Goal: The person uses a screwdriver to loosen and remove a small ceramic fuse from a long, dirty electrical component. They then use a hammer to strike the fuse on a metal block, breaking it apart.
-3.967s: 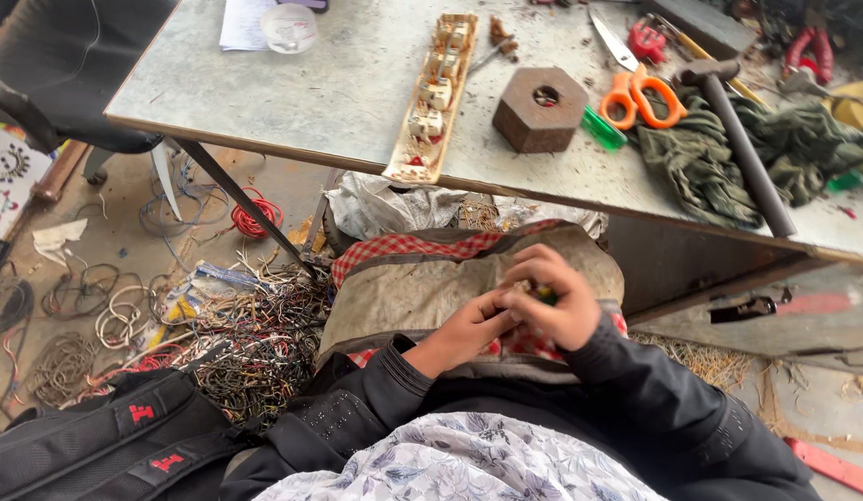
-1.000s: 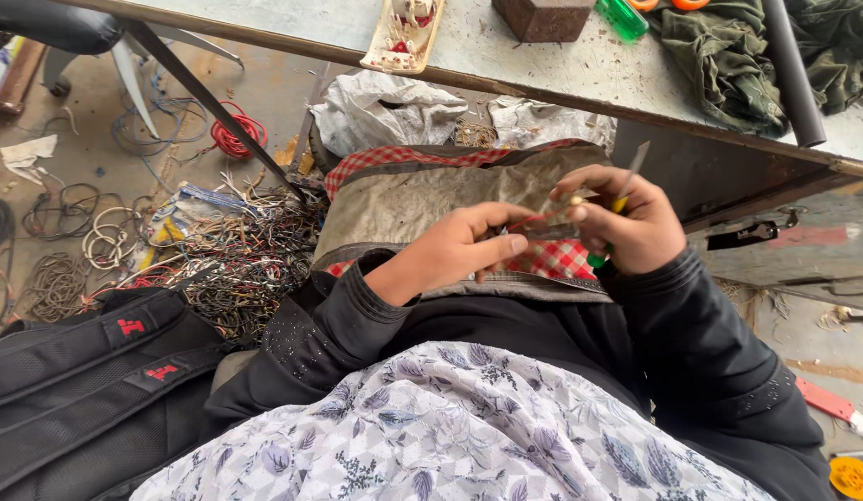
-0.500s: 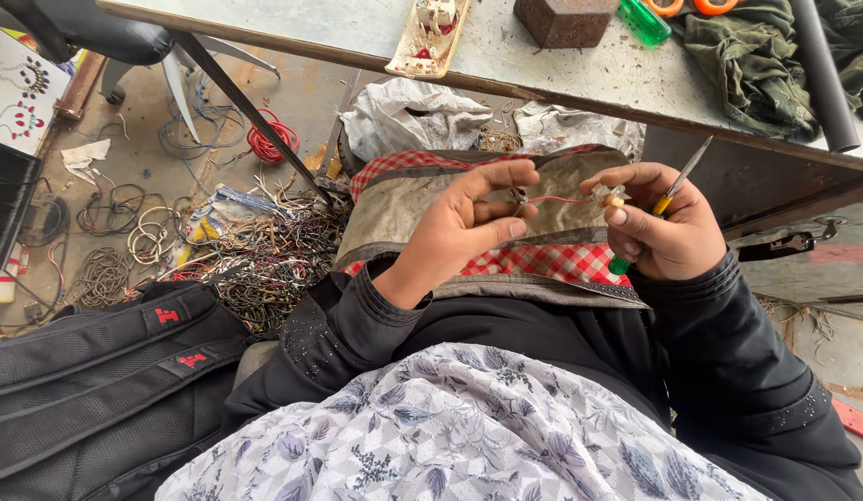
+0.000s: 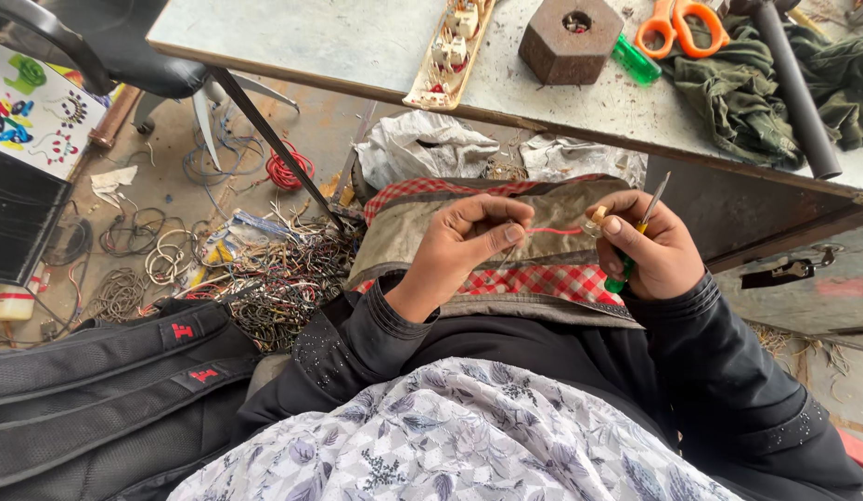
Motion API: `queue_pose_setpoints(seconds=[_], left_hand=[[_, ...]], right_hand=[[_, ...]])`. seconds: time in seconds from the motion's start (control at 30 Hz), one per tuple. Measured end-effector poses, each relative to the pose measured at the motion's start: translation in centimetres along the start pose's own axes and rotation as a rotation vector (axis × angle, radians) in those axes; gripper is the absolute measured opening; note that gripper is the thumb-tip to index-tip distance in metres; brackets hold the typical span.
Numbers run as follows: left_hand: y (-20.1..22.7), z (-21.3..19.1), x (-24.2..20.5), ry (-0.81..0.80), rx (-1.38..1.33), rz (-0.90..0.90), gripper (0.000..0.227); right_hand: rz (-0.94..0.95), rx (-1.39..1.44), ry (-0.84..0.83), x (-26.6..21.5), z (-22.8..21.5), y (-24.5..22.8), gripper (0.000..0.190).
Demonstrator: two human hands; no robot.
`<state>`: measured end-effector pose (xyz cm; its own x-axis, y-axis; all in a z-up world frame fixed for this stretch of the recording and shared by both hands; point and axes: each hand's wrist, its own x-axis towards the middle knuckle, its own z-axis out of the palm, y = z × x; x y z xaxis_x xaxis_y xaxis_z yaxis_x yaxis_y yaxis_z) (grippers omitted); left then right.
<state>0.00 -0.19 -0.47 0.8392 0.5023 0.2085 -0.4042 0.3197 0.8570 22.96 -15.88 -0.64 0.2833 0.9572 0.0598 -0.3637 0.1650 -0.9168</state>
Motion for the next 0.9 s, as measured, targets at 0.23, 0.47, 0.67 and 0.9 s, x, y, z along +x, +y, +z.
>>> queue_pose_setpoints(seconds=[0.23,0.47,0.67,0.9], left_hand=[[-1.1,-0.9,-0.5,-0.016,-0.011,-0.003,0.017],[-0.7,-0.7,0.1,0.02,-0.243,-0.102,0.02],[0.1,-0.1,0.3,0.02,-0.263,-0.102,0.026],[-1.5,-0.7,0.4,-0.05,-0.021,0.07,0.016]], right_hand=[[0.072,0.006,-0.03,-0.1,-0.4,0.8,0.016],[0.059,0.117,-0.058,0.0,-0.4,1.4,0.014],[0.053,0.089,-0.009,0.4,0.0,0.5,0.013],[-0.144,-0.489,0.083,-0.5,2.0,0.1,0.023]])
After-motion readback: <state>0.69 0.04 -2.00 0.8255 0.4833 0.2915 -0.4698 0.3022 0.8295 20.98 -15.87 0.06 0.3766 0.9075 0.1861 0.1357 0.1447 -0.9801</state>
